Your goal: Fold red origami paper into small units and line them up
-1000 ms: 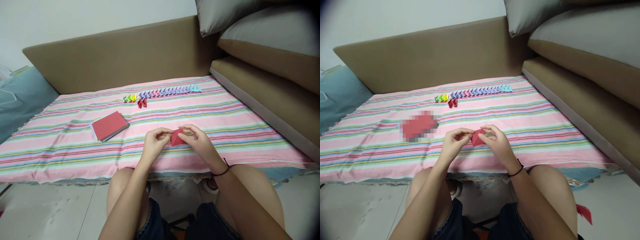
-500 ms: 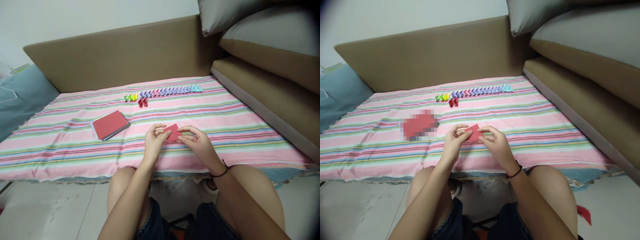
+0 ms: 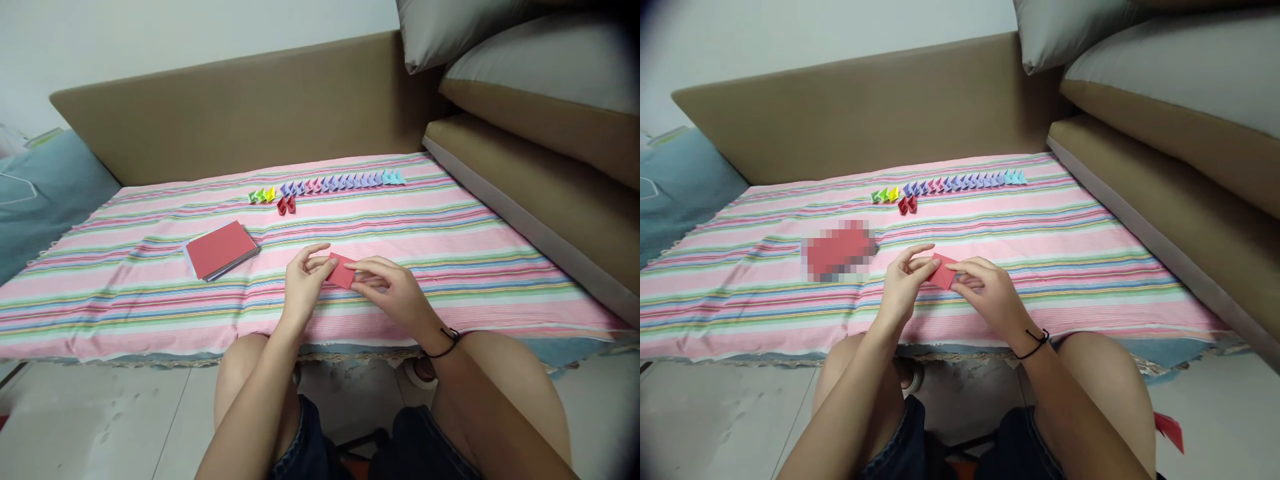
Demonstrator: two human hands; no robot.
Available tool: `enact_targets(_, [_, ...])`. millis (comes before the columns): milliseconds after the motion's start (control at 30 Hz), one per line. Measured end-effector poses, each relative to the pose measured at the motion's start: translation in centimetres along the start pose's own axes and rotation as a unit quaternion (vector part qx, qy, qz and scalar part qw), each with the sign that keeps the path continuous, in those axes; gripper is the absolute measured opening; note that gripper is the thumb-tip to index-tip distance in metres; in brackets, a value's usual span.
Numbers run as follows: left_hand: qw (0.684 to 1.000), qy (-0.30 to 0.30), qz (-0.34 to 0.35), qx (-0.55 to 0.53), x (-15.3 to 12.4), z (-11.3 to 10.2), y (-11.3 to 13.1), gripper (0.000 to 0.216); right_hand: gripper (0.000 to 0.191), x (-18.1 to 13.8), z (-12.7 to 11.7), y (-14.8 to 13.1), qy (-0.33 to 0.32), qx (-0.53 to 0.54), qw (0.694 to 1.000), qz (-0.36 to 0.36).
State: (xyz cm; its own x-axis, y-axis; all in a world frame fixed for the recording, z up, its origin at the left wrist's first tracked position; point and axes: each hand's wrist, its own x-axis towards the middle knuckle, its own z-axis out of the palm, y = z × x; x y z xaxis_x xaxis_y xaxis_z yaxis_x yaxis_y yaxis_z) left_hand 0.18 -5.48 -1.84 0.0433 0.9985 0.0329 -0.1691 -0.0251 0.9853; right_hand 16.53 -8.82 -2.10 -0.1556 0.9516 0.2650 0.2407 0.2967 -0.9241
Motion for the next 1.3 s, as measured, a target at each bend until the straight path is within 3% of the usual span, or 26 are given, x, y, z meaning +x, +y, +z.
enact_targets(267, [0.995,-0.036,0.054,0.073,-0.1,0.0,0.4,0.020,0.028,0.0,-1.0,0.1,-0.019,-0.004,0.999,-0.045])
enact_targets(533, [0.992,-0.060,0.033,0.102,-0.4,0.4,0.5,0.022,0.018,0.1,-1.2,0.4,0.011,0.003,0.999,-0.044])
enact_targets(800, [0.990,-0.107,0.066,0.067,-0.6,0.5,0.6,0.020,0.010,0.1,-1.1,-0.2,0.021,0.072,0.997,-0.003])
enact_targets(967, [0.992,-0.101,0.063,0.042,-1.2,1.0,1.0,0.031,0.015,-0.1,-0.9,-0.3,0.048,0.098,0.993,0.034])
enact_targets(1133, [0.992,-0.094,0.063,0.059,-1.7,1.4,1.4,0.021,0.012,-0.3,-0.6,-0.7,0.083,0.102,0.991,0.031])
enact_targets(1300, [0.995,-0.086,0.036,0.026,-2.0,1.6,1.7,0.030,0.010,-0.6,-0.3,-1.2,0.117,0.089,0.989,0.035])
